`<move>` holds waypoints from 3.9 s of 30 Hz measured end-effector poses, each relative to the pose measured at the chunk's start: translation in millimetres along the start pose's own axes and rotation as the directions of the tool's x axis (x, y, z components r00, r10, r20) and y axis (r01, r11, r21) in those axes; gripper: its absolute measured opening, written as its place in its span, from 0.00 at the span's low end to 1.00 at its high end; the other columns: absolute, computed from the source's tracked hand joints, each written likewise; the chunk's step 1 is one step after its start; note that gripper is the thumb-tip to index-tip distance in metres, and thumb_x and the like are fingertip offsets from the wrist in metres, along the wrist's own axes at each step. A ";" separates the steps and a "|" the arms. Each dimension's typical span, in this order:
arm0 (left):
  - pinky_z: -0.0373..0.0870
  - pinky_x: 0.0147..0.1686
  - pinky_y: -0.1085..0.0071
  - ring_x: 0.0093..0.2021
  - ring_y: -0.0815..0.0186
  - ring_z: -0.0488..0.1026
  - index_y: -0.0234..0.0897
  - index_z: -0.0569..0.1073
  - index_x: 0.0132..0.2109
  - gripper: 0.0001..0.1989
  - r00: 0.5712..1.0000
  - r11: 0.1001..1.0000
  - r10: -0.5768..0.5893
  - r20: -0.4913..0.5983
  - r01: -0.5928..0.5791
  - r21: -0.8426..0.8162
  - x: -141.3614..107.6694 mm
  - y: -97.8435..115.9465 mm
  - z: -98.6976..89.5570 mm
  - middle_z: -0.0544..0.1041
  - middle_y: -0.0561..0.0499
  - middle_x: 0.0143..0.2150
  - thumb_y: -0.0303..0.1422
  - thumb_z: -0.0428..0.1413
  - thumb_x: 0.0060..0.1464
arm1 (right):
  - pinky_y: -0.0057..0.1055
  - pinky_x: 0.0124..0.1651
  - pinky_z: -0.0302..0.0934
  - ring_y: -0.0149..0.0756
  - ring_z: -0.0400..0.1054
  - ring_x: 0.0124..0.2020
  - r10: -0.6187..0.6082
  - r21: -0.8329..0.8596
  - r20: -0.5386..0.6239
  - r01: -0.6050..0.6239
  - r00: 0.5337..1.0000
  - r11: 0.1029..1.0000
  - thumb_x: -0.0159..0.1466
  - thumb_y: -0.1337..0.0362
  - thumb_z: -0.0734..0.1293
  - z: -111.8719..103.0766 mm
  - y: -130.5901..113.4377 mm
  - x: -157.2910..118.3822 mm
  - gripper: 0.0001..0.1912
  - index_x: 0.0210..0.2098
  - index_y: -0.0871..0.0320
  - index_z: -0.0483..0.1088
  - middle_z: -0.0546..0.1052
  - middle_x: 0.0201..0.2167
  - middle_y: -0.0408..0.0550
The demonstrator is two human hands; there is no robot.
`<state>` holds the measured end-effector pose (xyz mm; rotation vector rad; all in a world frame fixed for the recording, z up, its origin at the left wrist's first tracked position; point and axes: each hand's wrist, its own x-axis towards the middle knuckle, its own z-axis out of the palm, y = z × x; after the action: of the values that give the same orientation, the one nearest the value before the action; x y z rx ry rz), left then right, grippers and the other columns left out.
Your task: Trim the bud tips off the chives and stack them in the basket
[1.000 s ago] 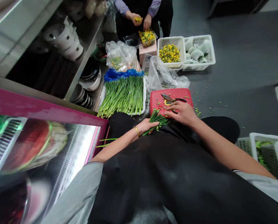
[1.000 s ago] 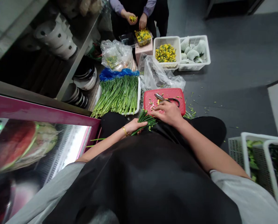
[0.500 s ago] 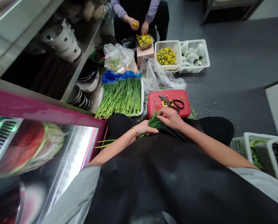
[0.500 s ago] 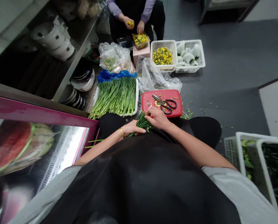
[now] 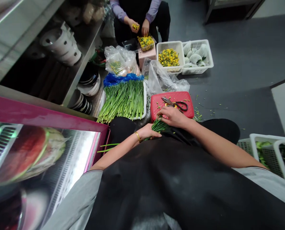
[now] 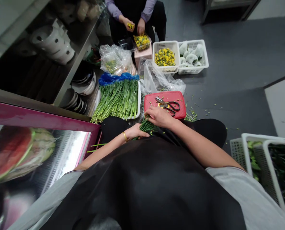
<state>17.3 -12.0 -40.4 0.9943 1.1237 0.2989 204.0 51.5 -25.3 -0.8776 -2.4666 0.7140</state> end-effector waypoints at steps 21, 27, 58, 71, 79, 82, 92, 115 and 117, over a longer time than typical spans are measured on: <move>0.55 0.18 0.77 0.16 0.77 0.58 0.34 0.64 0.27 0.12 0.999 0.998 0.029 -0.019 -0.028 0.058 1.0 -5.5 -0.7 0.63 0.62 0.17 0.29 0.62 0.38 | 0.36 0.41 0.61 0.35 0.67 0.30 0.528 0.810 -0.074 -0.258 0.846 0.527 0.57 0.51 0.62 -2.8 1.4 -8.7 0.17 0.24 0.58 0.68 0.72 0.25 0.47; 0.53 0.18 0.77 0.16 0.76 0.57 0.34 0.64 0.26 0.13 0.999 0.995 0.033 0.019 -0.035 0.090 2.9 -4.2 0.2 0.63 0.62 0.16 0.28 0.63 0.37 | 0.39 0.48 0.57 0.40 0.67 0.40 0.076 0.153 -0.040 -0.069 0.996 0.986 0.61 0.55 0.64 -24.9 -1.2 -3.1 0.13 0.34 0.56 0.76 0.76 0.37 0.52; 0.55 0.17 0.77 0.15 0.77 0.58 0.32 0.67 0.28 0.14 1.000 1.000 0.002 0.026 -0.003 0.031 0.6 -2.1 -3.4 0.65 0.61 0.16 0.32 0.64 0.35 | 0.25 0.32 0.54 0.28 0.62 0.26 0.204 0.226 0.188 -0.245 0.961 0.943 0.55 0.64 0.65 -6.4 -4.5 -13.4 0.07 0.23 0.60 0.66 0.70 0.23 0.42; 0.55 0.17 0.77 0.14 0.76 0.58 0.34 0.64 0.28 0.11 0.995 0.999 -0.016 -0.097 0.020 0.047 1.5 -2.2 -2.1 0.63 0.61 0.15 0.28 0.62 0.42 | 0.32 0.32 0.51 0.38 0.64 0.30 0.302 -0.255 0.094 -0.271 0.949 0.928 0.58 0.65 0.58 13.7 -30.0 -21.3 0.11 0.28 0.61 0.70 0.72 0.29 0.54; 0.54 0.16 0.77 0.14 0.77 0.58 0.33 0.65 0.28 0.14 0.998 1.000 0.003 -0.064 -0.005 -0.023 -2.2 -1.7 -6.4 0.64 0.61 0.15 0.33 0.64 0.39 | 0.30 0.26 0.53 0.28 0.52 0.18 0.691 0.780 -0.066 -0.395 0.720 0.486 0.56 0.46 0.55 30.1 2.0 -5.0 0.21 0.17 0.54 0.52 0.57 0.14 0.40; 0.54 0.15 0.77 0.13 0.77 0.57 0.33 0.66 0.27 0.14 0.998 0.998 -0.022 -0.057 0.018 -0.064 -2.8 -2.9 -7.0 0.63 0.61 0.14 0.33 0.64 0.39 | 0.31 0.24 0.54 0.28 0.54 0.16 0.608 0.760 0.090 -0.450 0.788 0.470 0.55 0.41 0.57 -8.9 15.9 -20.8 0.26 0.15 0.54 0.54 0.57 0.11 0.40; 0.55 0.16 0.77 0.14 0.77 0.58 0.32 0.68 0.29 0.12 0.998 1.000 -0.026 -0.052 0.026 0.005 0.5 1.1 -2.0 0.64 0.61 0.16 0.31 0.64 0.38 | 0.26 0.33 0.56 0.30 0.66 0.27 0.316 0.240 0.132 -0.339 0.940 0.910 0.56 0.60 0.65 -1.8 -2.1 1.0 0.10 0.28 0.60 0.74 0.76 0.26 0.45; 0.55 0.17 0.78 0.14 0.77 0.57 0.32 0.66 0.27 0.10 0.999 1.000 -0.018 -0.040 0.019 0.025 -1.6 2.0 -3.9 0.63 0.61 0.15 0.28 0.62 0.41 | 0.32 0.38 0.60 0.34 0.66 0.30 0.543 0.431 -0.072 -0.465 0.837 0.773 0.52 0.57 0.68 -28.9 25.9 -31.3 0.10 0.25 0.58 0.72 0.74 0.26 0.47; 0.56 0.17 0.78 0.14 0.77 0.58 0.32 0.66 0.27 0.11 0.999 1.000 -0.018 -0.042 0.019 0.018 -0.9 2.6 -3.5 0.64 0.61 0.15 0.28 0.62 0.40 | 0.34 0.41 0.60 0.39 0.68 0.36 0.326 0.147 -0.044 -0.317 0.944 0.937 0.55 0.59 0.67 -27.4 10.6 -34.3 0.11 0.35 0.58 0.75 0.76 0.34 0.51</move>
<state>14.6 -9.3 -38.1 0.9973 1.1751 0.2957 248.0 44.5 -17.6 -1.2457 -2.2056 0.9357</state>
